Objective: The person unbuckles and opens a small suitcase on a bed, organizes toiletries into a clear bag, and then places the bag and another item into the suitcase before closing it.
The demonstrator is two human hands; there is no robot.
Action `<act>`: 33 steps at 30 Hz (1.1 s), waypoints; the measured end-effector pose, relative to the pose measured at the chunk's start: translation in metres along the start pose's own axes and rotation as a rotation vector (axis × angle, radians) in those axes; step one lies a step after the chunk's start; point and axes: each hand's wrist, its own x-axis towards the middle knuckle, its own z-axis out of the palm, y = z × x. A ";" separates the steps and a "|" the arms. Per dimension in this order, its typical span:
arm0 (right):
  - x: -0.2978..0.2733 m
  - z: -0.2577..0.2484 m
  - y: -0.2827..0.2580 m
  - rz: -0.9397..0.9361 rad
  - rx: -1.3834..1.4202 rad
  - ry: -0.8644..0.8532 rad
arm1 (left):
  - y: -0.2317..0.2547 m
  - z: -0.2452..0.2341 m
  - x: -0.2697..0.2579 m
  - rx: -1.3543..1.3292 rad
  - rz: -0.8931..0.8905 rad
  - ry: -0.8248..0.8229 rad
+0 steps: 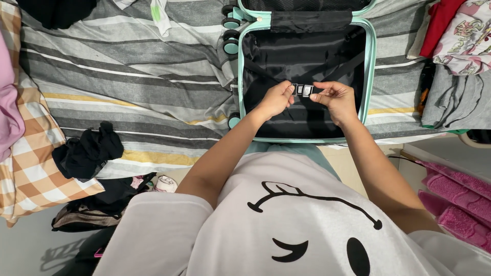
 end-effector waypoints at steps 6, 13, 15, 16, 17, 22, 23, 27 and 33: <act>0.001 0.000 0.001 -0.036 -0.012 0.000 | -0.001 -0.002 -0.001 -0.010 0.013 0.004; -0.001 0.013 0.006 -0.022 -0.080 -0.005 | 0.004 0.007 -0.003 0.120 -0.012 0.024; 0.001 0.013 0.010 -0.010 -0.094 0.007 | -0.001 0.007 0.001 0.124 -0.009 0.022; 0.003 0.012 0.013 -0.014 -0.080 -0.001 | -0.005 0.007 0.005 0.107 0.004 0.015; 0.004 0.011 0.017 -0.017 -0.067 -0.009 | -0.011 0.006 0.008 0.090 0.018 0.007; 0.026 0.009 0.017 -0.025 -0.351 -0.064 | -0.012 -0.006 0.021 0.321 0.032 0.037; 0.032 0.005 0.010 -0.009 -0.533 -0.079 | -0.007 -0.012 0.022 0.414 0.038 0.069; 0.068 -0.015 -0.030 -0.068 -1.059 -0.095 | 0.019 -0.047 0.033 0.632 0.087 0.266; 0.151 -0.054 -0.089 -0.408 -1.024 0.181 | 0.062 -0.125 0.072 0.688 0.399 0.620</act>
